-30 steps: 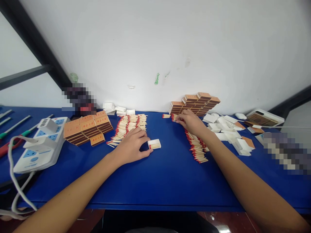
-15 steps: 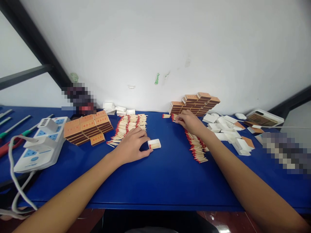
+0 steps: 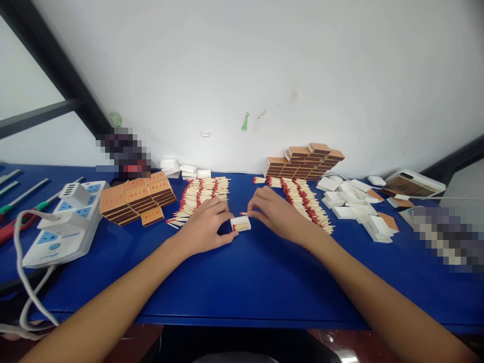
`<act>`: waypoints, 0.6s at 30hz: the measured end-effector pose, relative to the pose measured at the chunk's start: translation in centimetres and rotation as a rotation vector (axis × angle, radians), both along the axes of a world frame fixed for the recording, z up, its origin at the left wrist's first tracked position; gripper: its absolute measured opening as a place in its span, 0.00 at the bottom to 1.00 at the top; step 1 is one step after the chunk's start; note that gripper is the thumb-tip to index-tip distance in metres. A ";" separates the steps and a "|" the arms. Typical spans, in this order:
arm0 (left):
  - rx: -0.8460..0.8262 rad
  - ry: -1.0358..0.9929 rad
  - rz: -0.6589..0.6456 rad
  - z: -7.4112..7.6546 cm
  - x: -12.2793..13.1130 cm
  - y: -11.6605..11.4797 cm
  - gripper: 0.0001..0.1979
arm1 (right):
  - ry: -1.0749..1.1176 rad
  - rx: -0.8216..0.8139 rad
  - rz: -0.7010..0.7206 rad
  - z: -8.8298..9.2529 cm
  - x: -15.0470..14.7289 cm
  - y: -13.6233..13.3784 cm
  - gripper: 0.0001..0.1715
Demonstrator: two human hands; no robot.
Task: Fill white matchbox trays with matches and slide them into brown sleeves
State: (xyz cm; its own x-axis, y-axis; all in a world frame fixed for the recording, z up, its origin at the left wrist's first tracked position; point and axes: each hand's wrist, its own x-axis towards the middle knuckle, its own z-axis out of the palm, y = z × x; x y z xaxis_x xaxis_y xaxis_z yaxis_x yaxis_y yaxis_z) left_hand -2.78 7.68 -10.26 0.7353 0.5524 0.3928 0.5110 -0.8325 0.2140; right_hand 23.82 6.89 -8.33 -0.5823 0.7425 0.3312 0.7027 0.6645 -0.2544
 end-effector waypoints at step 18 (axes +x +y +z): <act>-0.018 -0.026 -0.009 0.0 0.0 -0.1 0.13 | -0.055 0.170 -0.335 -3.3 8.8 6.5 0.10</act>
State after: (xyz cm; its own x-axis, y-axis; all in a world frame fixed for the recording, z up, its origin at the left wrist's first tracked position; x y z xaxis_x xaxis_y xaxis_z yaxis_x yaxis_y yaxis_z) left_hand -2.76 7.54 -10.21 0.7300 0.5527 0.4020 0.4976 -0.8331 0.2417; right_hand 32.60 13.41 -11.60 -0.3370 0.8320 0.4406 0.8977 0.4250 -0.1159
